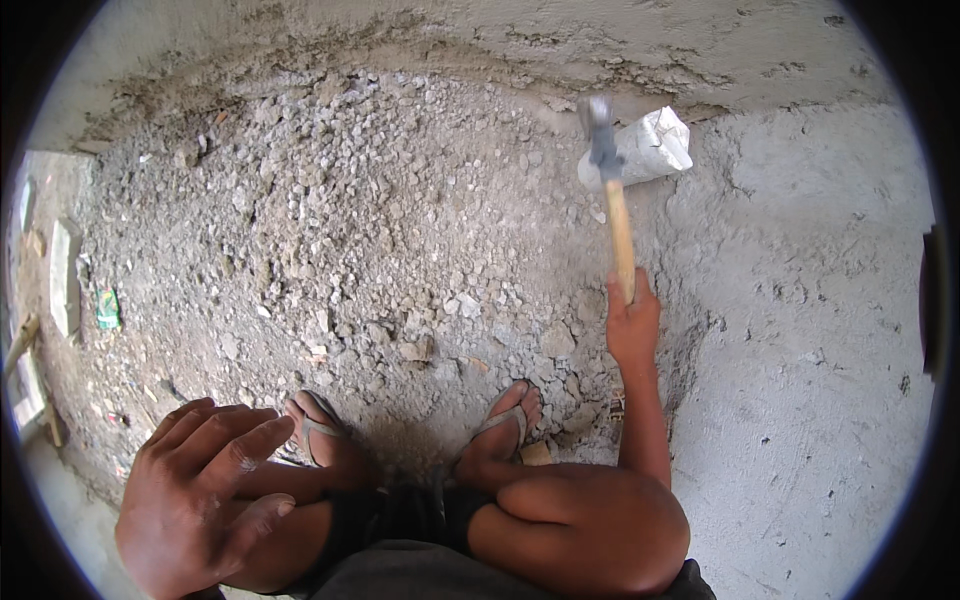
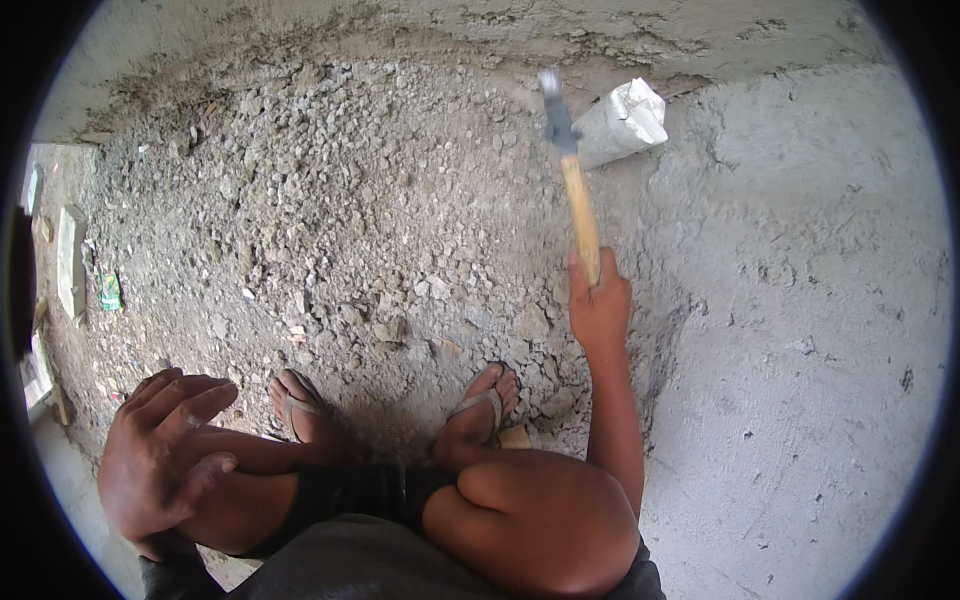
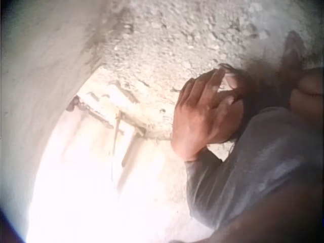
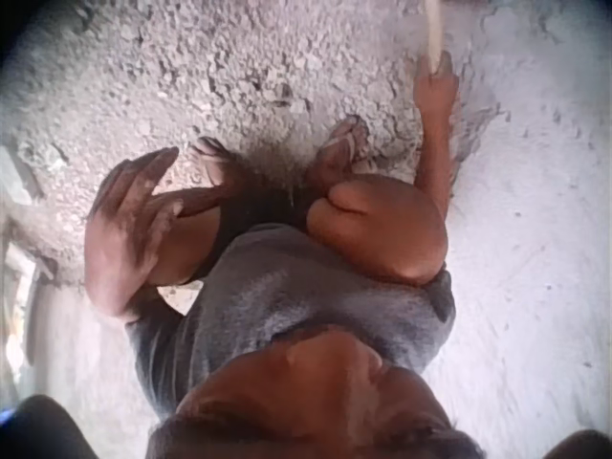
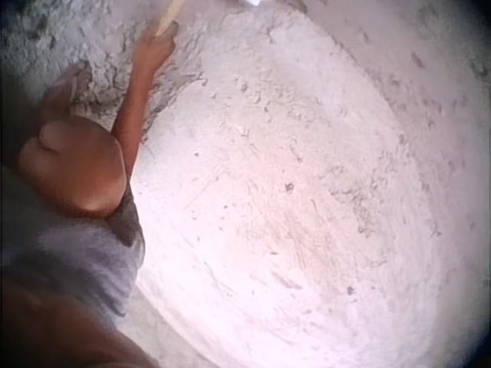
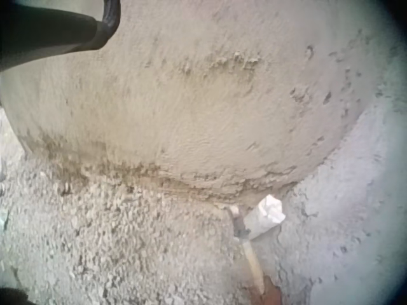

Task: The person patches a hole in a concrete wall by hammering at the edge, placing a piece of white material into the opening, and smoothing debris and substrate around it by hand.

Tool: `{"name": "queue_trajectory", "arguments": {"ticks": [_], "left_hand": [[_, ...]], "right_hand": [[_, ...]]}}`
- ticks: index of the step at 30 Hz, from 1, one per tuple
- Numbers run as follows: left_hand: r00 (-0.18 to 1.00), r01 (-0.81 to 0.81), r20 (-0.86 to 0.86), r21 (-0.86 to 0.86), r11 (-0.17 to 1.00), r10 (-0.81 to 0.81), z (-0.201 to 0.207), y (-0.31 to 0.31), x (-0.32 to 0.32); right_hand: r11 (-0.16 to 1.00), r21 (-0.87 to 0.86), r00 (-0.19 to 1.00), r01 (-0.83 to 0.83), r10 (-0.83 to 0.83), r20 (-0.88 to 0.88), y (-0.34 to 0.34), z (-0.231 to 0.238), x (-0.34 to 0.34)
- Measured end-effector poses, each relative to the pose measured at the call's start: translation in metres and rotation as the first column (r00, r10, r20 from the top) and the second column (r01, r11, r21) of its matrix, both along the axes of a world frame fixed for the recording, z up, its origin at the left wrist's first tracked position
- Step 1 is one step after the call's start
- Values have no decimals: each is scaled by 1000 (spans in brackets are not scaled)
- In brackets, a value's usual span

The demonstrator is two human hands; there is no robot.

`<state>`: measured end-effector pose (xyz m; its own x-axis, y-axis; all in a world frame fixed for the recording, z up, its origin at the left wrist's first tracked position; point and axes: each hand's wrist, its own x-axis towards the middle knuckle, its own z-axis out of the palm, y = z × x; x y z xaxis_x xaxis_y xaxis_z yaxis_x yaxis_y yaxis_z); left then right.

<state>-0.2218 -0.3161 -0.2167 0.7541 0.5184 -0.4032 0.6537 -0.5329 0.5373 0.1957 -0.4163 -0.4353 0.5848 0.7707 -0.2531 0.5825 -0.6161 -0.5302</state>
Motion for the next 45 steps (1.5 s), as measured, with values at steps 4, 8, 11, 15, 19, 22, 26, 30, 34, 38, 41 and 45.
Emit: {"name": "queue_trajectory", "arguments": {"ticks": [4, 8, 11, 15, 19, 22, 26, 30, 34, 38, 41, 45], "left_hand": [[996, -66, 54, -33, 997, 67, 0, 2, 11], [989, -139, -54, -78, 987, 136, 3, -8, 9], [993, -104, -57, -55, 993, 101, 0, -5, 12], [998, -12, -64, -38, 999, 9, -2, -1, 22], [991, -56, -125, -57, 997, 48, 3, 3, 32], [987, -95, -135, -86, 992, 83, -1, 1, 39], [991, -97, -91, -11, 995, 96, -7, -1, 40], [990, -119, -88, -52, 992, 114, -15, 6, 39], [992, 50, -122, 100, 994, -38, -19, 10, 51], [993, 102, 31, 204, 974, -111, -28, 15, 49], [994, 83, 63, 101, 991, -89, -32, 22, 56], [991, 133, 17, 58, 989, -135, -33, 28, 69]], "right_hand": [[964, -267, 949, -11, 94, 300, -46, -34, 44], [925, -378, 999, 41, -26, 43, -31, -5, -7], [962, -270, 990, -48, 10, -139, -49, 11, -25], [914, -187, 843, -360, 232, -485, -60, -1, -36], [988, 129, 975, -82, 106, -195, -11, -51, 24], [983, 130, 964, -131, 95, 250, 29, -93, 103], [979, 27, 913, -202, 178, 366, 100, -144, 154], [964, 9, 788, -265, 211, 578, 114, -181, 173], [944, -33, 670, -327, 257, 697, 105, -187, 164], [931, -172, 851, -321, 363, 378, 106, -149, 150], [955, -136, 962, -263, 249, -114, 102, -144, 140], [990, -80, 881, -112, 136, 454, 89, -183, 116]]}}
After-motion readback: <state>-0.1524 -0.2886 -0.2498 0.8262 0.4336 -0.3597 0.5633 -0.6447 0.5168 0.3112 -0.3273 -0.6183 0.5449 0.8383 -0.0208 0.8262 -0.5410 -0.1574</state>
